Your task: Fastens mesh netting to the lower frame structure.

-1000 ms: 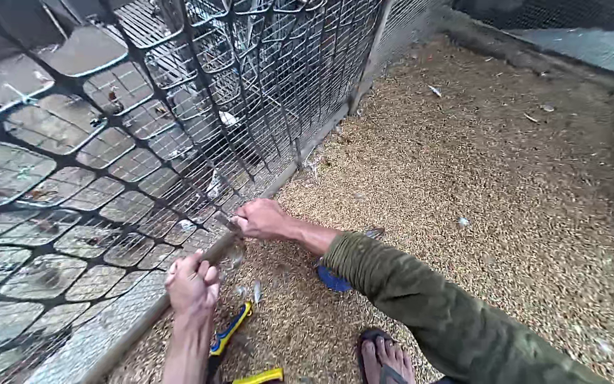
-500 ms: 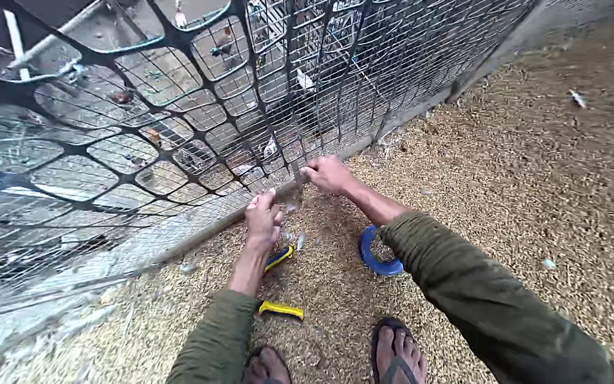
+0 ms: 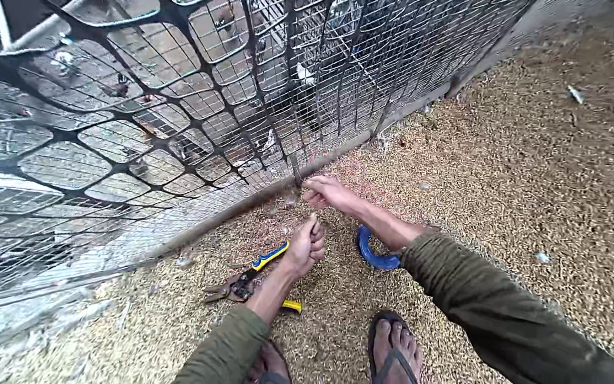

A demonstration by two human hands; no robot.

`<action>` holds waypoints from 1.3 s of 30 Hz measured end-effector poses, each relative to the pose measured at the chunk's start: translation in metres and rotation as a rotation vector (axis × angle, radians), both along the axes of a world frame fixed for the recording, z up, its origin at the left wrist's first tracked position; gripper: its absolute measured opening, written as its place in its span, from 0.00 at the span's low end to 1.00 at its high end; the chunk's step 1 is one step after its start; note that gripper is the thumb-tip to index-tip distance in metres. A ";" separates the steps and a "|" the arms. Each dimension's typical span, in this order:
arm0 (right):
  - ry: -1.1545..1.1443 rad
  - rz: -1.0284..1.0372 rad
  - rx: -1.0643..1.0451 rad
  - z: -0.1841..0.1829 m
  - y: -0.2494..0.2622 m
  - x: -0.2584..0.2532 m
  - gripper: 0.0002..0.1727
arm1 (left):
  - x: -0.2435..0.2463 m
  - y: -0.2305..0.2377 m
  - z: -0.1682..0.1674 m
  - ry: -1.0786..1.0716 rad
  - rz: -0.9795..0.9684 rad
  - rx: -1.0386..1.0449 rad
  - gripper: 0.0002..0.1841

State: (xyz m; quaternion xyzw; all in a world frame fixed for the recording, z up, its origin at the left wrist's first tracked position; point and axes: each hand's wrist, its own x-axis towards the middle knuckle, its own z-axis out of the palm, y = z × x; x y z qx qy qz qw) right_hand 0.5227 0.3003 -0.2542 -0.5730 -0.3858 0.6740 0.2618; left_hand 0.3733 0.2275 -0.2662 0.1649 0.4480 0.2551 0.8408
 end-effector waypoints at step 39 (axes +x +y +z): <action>-1.006 0.275 0.742 0.026 -0.024 -0.007 0.19 | 0.008 0.121 0.021 0.373 0.213 0.195 0.08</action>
